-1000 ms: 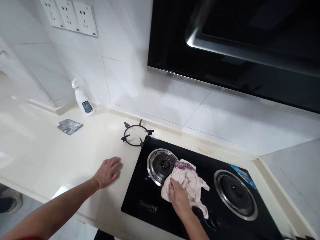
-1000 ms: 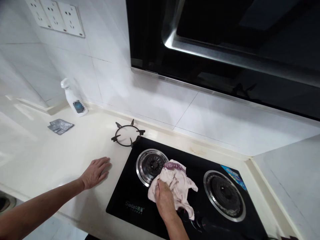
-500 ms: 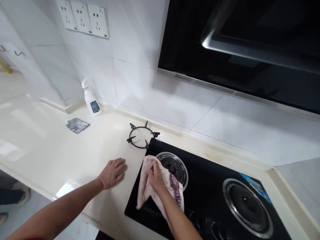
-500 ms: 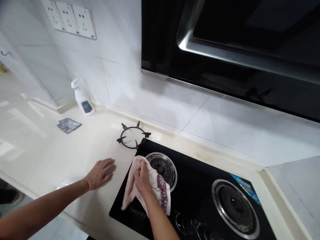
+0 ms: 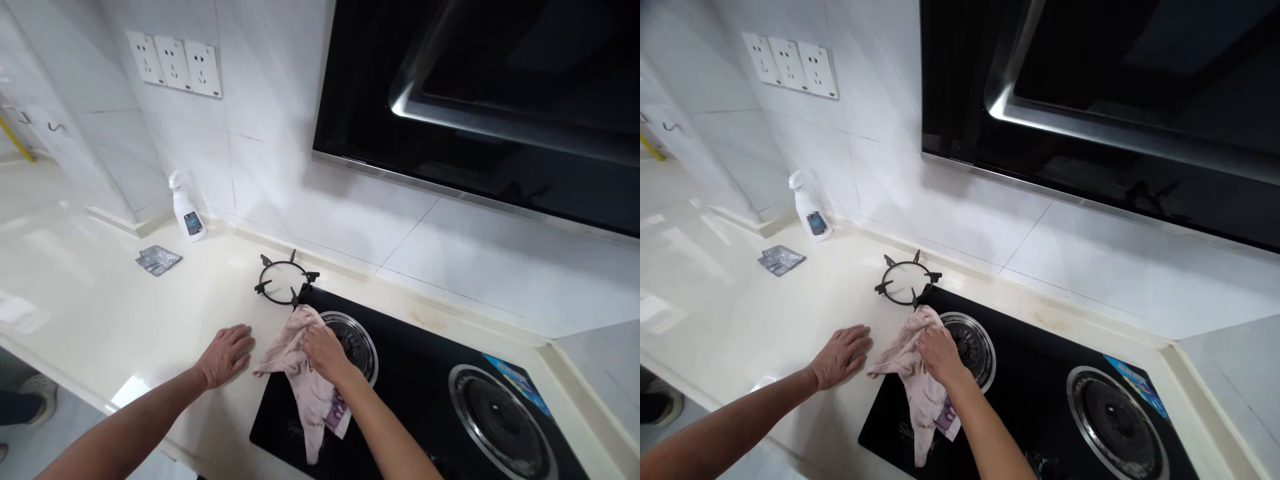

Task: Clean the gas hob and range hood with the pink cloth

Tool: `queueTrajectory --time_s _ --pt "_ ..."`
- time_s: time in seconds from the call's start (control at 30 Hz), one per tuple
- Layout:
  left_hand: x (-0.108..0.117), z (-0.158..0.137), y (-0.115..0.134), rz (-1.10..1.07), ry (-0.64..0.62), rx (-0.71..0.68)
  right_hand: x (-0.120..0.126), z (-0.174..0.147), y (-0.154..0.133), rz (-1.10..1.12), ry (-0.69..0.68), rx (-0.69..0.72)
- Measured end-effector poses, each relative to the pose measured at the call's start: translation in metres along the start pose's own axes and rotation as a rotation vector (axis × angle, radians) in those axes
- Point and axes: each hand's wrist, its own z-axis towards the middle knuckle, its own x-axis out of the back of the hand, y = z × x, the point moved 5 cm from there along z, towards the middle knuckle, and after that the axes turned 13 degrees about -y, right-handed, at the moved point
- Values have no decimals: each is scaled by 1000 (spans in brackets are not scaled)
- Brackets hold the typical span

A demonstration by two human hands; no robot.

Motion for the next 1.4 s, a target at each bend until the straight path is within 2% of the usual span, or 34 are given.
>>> queueTrajectory --time_s 0.13,0.33,0.5,0.6,0.7,0.93,1.07,1.2,1.3,1.4 --pt "-1 -1 -2 2 9 -4 9 13 33 -19 -50 -12" --pt "1 0 0 -8 -4 10 29 14 94 -46 -98 -319" --pt "4 0 5 -36 -38 26 34 21 105 -82 -121 -478" --pt "5 0 7 -42 -51 32 34 28 98 -71 -117 -495" --pt "5 1 8 -43 -57 36 31 33 81 -50 -109 -441" --pt "3 1 5 -37 -63 37 21 24 17 -32 -80 -246" --pt "1 1 1 -11 -44 30 7 -6 -24 -37 -46 -139" --pt "-1 1 -3 18 -20 17 -8 -48 -47 -16 -8 -153" --pt "0 2 -4 40 -9 5 -17 -81 -45 29 -28 -175" --pt "3 3 -3 58 6 -8 -21 -113 -26 88 -14 -224"
